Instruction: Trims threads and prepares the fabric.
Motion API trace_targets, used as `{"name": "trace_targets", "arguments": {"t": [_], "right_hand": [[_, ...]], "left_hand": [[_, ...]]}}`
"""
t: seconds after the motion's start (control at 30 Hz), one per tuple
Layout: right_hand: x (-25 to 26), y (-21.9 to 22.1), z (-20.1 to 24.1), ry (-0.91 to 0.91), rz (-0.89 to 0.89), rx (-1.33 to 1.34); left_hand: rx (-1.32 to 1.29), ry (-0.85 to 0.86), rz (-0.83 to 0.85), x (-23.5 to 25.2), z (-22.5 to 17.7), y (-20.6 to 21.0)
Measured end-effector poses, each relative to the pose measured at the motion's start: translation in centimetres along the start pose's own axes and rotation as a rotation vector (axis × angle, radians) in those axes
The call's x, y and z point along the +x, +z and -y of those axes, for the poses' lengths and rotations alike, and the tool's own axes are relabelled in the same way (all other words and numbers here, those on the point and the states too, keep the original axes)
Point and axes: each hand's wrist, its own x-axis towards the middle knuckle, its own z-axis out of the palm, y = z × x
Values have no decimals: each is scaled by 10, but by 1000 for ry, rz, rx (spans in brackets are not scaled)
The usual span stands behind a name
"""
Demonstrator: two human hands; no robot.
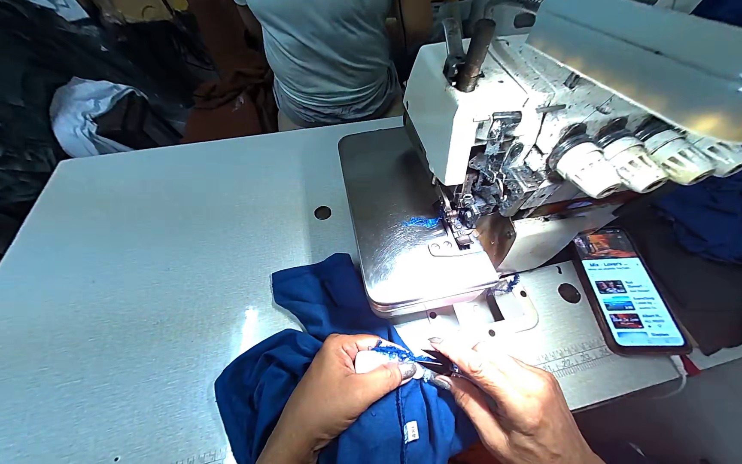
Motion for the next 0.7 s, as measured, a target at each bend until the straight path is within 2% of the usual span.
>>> {"name": "trace_targets", "arguments": {"t": [0.7], "right_hand": [[-1, 5, 2, -7, 3, 34]], "left_hand": [[16, 36, 33, 0, 2, -1]]}}
